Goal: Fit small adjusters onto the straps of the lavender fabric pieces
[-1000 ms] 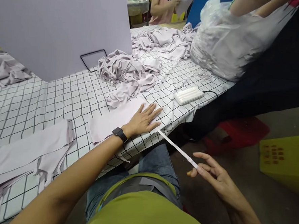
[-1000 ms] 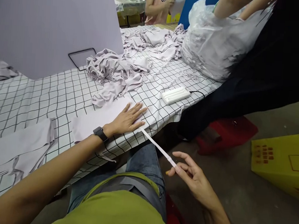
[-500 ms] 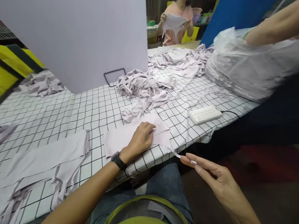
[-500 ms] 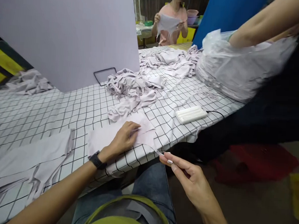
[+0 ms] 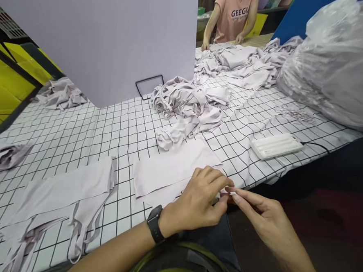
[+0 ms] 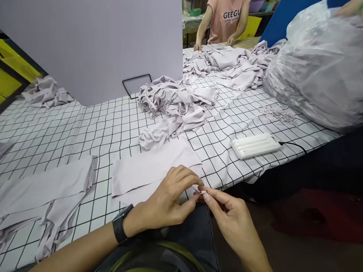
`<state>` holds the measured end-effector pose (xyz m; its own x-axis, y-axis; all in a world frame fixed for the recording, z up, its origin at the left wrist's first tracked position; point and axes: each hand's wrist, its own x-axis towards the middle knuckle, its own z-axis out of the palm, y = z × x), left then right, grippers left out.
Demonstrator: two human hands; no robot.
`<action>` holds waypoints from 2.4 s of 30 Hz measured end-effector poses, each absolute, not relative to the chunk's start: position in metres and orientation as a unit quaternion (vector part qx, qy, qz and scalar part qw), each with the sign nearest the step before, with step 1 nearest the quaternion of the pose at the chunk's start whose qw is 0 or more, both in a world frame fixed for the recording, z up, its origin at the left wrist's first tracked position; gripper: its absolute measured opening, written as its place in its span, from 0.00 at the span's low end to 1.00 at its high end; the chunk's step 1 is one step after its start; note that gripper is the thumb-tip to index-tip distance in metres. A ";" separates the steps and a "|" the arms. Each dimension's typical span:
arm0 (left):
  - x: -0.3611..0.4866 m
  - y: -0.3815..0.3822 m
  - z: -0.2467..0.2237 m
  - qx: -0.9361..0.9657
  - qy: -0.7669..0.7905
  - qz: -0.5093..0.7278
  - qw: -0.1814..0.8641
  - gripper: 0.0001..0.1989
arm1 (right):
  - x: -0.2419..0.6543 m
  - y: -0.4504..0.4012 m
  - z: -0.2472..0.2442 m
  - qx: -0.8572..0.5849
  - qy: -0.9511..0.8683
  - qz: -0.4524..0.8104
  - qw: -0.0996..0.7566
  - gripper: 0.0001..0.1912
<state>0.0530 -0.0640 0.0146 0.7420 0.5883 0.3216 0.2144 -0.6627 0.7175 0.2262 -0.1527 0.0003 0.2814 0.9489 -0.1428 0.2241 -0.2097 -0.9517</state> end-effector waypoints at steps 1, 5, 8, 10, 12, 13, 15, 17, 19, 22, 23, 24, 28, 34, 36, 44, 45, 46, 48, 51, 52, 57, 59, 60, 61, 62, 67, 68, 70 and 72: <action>0.054 -0.063 0.012 0.854 0.238 0.290 0.361 0.07 | 0.226 -0.151 0.000 -0.665 -0.445 0.406 0.442 0.24; 0.054 -0.060 0.004 0.817 0.259 0.324 0.401 0.04 | 0.225 -0.147 -0.002 -0.670 -0.442 0.412 0.431 0.23; 0.053 -0.060 0.002 0.809 0.285 0.313 0.409 0.04 | 0.224 -0.144 -0.005 -0.678 -0.449 0.400 0.423 0.20; 0.052 -0.061 0.002 0.809 0.301 0.286 0.417 0.04 | 0.223 -0.143 -0.007 -0.680 -0.469 0.377 0.418 0.18; 0.050 -0.060 0.005 0.820 0.304 0.250 0.415 0.05 | 0.222 -0.142 -0.007 -0.684 -0.497 0.335 0.416 0.16; 0.049 -0.059 0.006 0.827 0.304 0.235 0.411 0.05 | 0.222 -0.141 -0.007 -0.688 -0.509 0.311 0.415 0.16; 0.048 -0.056 0.009 0.832 0.305 0.215 0.410 0.05 | 0.221 -0.139 -0.007 -0.693 -0.517 0.284 0.415 0.17; 0.046 -0.049 0.010 0.831 0.309 0.202 0.417 0.05 | 0.219 -0.137 -0.006 -0.693 -0.500 0.314 0.413 0.18; 0.044 -0.040 0.009 0.840 0.317 0.193 0.396 0.04 | 0.216 -0.134 -0.005 -0.691 -0.463 0.378 0.407 0.19; 0.041 -0.025 0.001 0.880 0.336 0.162 0.294 0.03 | 0.212 -0.127 -0.006 -0.698 -0.396 0.424 0.420 0.20; 0.041 -0.020 -0.002 0.894 0.338 0.141 0.257 0.03 | 0.210 -0.125 -0.006 -0.701 -0.376 0.429 0.428 0.20; 0.041 -0.017 -0.005 0.907 0.337 0.118 0.225 0.03 | 0.210 -0.123 -0.006 -0.704 -0.358 0.434 0.434 0.20; 0.047 -0.011 -0.012 0.923 0.345 0.065 0.158 0.07 | 0.209 -0.116 -0.009 -0.706 -0.315 0.461 0.436 0.21; 0.038 -0.010 -0.009 0.907 0.367 0.088 0.187 0.12 | 0.210 -0.106 -0.011 -0.715 -0.365 0.425 0.419 0.18; 0.027 -0.013 -0.008 0.900 0.380 0.115 0.183 0.17 | 0.209 -0.103 -0.011 -0.722 -0.380 0.410 0.407 0.18; 0.001 -0.031 -0.016 0.882 0.405 0.174 0.165 0.14 | 0.212 -0.100 -0.013 -0.787 -0.399 0.310 0.355 0.16; 0.002 -0.032 -0.018 0.882 0.410 0.176 0.153 0.11 | 0.212 -0.101 -0.011 -0.792 -0.397 0.305 0.349 0.16; 0.003 -0.033 -0.020 0.880 0.412 0.184 0.146 0.09 | 0.211 -0.102 -0.010 -0.793 -0.396 0.311 0.342 0.16; 0.006 -0.033 -0.023 0.869 0.411 0.219 0.165 0.09 | 0.205 -0.102 -0.006 -0.778 -0.397 0.354 0.335 0.16; 0.009 -0.030 -0.023 0.822 0.422 0.282 0.258 0.06 | 0.187 -0.098 -0.001 -0.727 -0.390 0.448 0.345 0.16; 0.009 -0.029 -0.022 0.805 0.425 0.294 0.290 0.05 | 0.181 -0.096 0.000 -0.716 -0.384 0.467 0.351 0.16; 0.009 -0.026 -0.021 0.807 0.406 0.307 0.298 0.05 | 0.166 -0.083 0.002 -0.657 -0.374 0.547 0.359 0.19; 0.009 -0.025 -0.023 0.828 0.383 0.313 0.266 0.05 | 0.168 -0.079 0.000 -0.622 -0.375 0.588 0.355 0.20; 0.009 -0.025 -0.024 0.837 0.371 0.315 0.250 0.04 | 0.170 -0.076 -0.001 -0.609 -0.373 0.606 0.350 0.21; 0.008 -0.025 -0.025 0.845 0.360 0.318 0.236 0.04 | 0.172 -0.074 -0.003 -0.599 -0.369 0.621 0.345 0.22; 0.008 -0.025 -0.026 0.852 0.351 0.318 0.223 0.04 | 0.173 -0.072 -0.004 -0.593 -0.363 0.633 0.341 0.22; 0.005 -0.025 -0.026 0.885 0.325 0.291 0.161 0.08 | 0.174 -0.067 -0.009 -0.588 -0.333 0.653 0.341 0.24; 0.005 -0.025 -0.026 0.890 0.322 0.286 0.152 0.09 | 0.174 -0.067 -0.010 -0.589 -0.329 0.655 0.340 0.24; 0.004 -0.025 -0.026 0.897 0.315 0.278 0.138 0.10 | 0.173 -0.066 -0.010 -0.592 -0.322 0.656 0.338 0.25; 0.003 -0.025 -0.027 0.902 0.311 0.270 0.125 0.11 | 0.173 -0.065 -0.009 -0.597 -0.316 0.655 0.339 0.25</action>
